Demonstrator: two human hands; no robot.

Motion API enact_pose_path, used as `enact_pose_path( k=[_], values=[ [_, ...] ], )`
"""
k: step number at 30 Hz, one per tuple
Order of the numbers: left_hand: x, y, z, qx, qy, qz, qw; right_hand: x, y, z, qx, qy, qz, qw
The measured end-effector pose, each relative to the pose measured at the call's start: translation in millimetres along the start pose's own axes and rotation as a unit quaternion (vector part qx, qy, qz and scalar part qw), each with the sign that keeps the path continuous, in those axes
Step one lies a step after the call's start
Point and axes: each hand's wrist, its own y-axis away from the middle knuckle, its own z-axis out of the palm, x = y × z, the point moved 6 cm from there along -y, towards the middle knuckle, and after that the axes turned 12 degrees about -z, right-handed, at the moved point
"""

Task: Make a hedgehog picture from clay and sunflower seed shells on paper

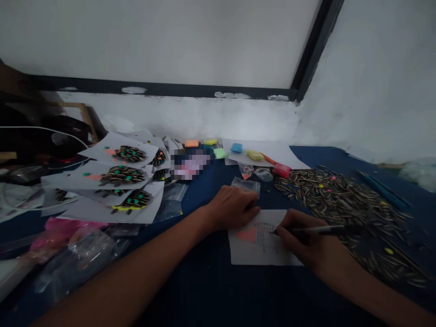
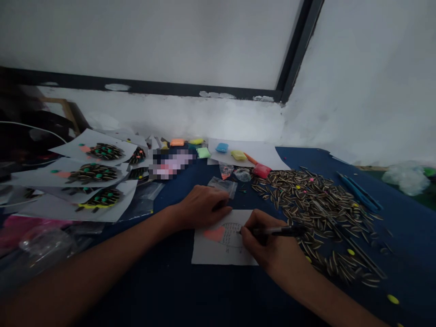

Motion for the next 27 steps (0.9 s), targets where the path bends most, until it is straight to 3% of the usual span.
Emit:
enact_pose_path(
  k=[15,27],
  values=[
    [0.8,0.5,-1.3,-0.006,0.003,0.003,1.0,-3.7,-2.2,-8.8,0.043,-0.006,0.011,0.999],
    [0.0,0.2,-0.5,0.004,0.002,0.003,1.0,3.3,-0.2,-5.4,0.019,0.0,0.02,1.0]
  ],
)
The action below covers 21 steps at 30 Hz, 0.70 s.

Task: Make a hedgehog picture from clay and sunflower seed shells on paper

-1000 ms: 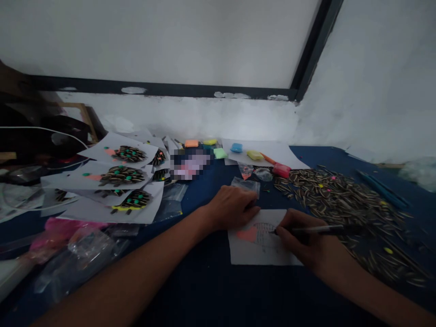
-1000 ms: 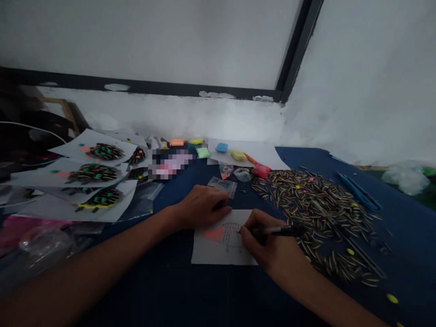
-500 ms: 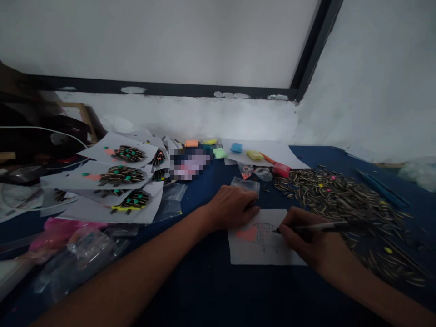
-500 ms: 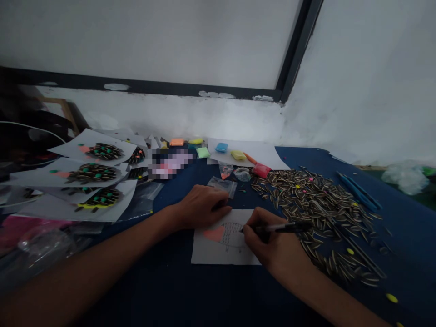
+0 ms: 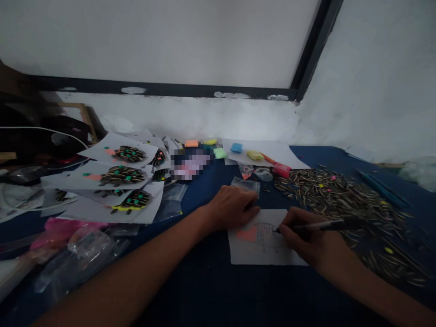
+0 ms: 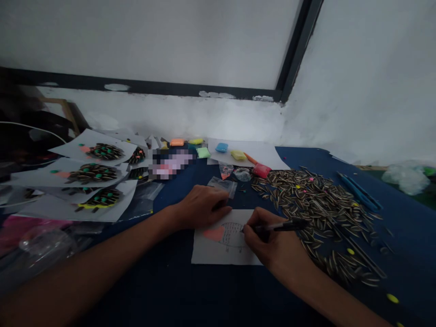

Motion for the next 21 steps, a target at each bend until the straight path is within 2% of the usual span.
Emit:
enact_pose_path(
  k=[21],
  values=[
    [0.2,-0.2,0.1,-0.006,0.0,-0.005,1.0,-0.2,-0.4,2.2,-0.004,-0.016,-0.003,1.0]
  ],
)
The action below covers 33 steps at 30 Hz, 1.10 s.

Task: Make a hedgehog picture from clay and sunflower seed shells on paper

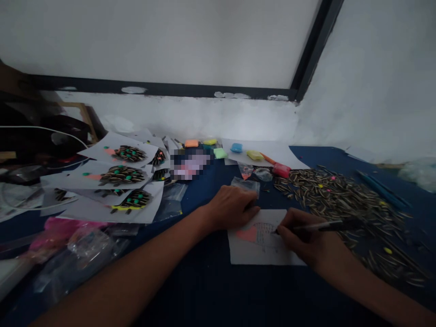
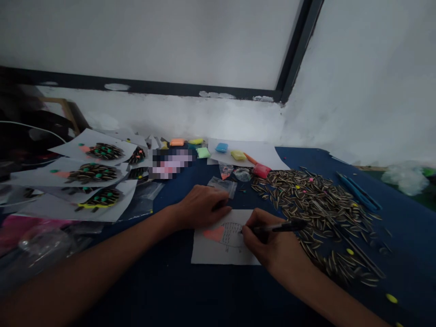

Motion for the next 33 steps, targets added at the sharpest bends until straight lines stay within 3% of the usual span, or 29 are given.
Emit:
enact_pose_path(
  k=[19,33],
  values=[
    [0.6,0.1,0.0,-0.006,0.002,0.001,1.0,-3.4,-0.2,-1.0,0.005,-0.011,0.0,1.0],
    [0.5,-0.2,-0.7,-0.001,-0.006,0.006,1.0,1.5,2.8,-8.9,0.021,-0.061,0.069,0.995]
  ],
)
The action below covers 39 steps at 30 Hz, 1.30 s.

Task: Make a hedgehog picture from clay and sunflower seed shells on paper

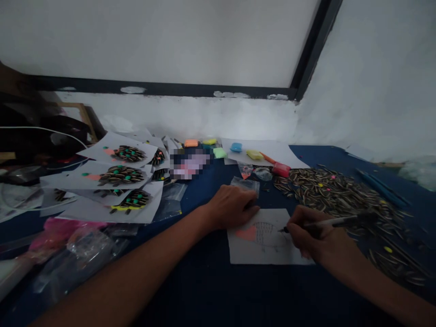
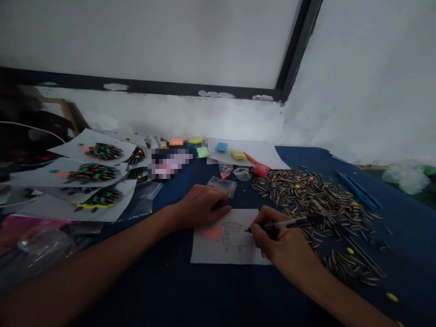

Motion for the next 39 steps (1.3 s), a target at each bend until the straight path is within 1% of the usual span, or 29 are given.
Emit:
enact_pose_path(
  k=[3,9,12,15,18,21,25,32,39],
  values=[
    [0.5,-0.1,0.1,-0.002,0.002,0.003,1.0,1.2,2.0,-0.4,-0.004,0.008,-0.009,1.0],
    [0.7,1.2,-0.6,-0.001,0.003,0.004,1.0,-5.6,4.1,1.0,0.0,0.051,-0.07,0.996],
    [0.6,1.0,0.4,-0.006,-0.002,0.0,1.0,-10.4,4.8,3.6,0.002,0.063,-0.086,0.994],
    [0.6,0.4,1.6,-0.009,-0.008,-0.002,1.0,-11.2,5.4,9.0,-0.003,0.049,-0.085,0.995],
    [0.3,0.3,1.6,-0.006,-0.007,-0.003,1.0,-5.8,5.6,14.6,-0.005,0.04,-0.07,0.997],
    [0.0,0.6,0.5,-0.003,-0.003,-0.002,1.0,0.1,5.0,18.5,-0.021,0.064,-0.072,0.995],
    [-0.2,0.8,-0.8,-0.005,-0.002,-0.006,1.0,2.6,3.9,17.9,-0.026,0.084,-0.092,0.992],
    [0.9,0.8,-0.5,-0.001,-0.004,0.0,1.0,5.1,2.7,19.3,-0.035,0.073,-0.094,0.992],
    [0.1,1.0,-0.1,0.006,-0.002,0.0,1.0,4.6,1.9,19.2,-0.027,0.08,-0.092,0.992]
  ],
)
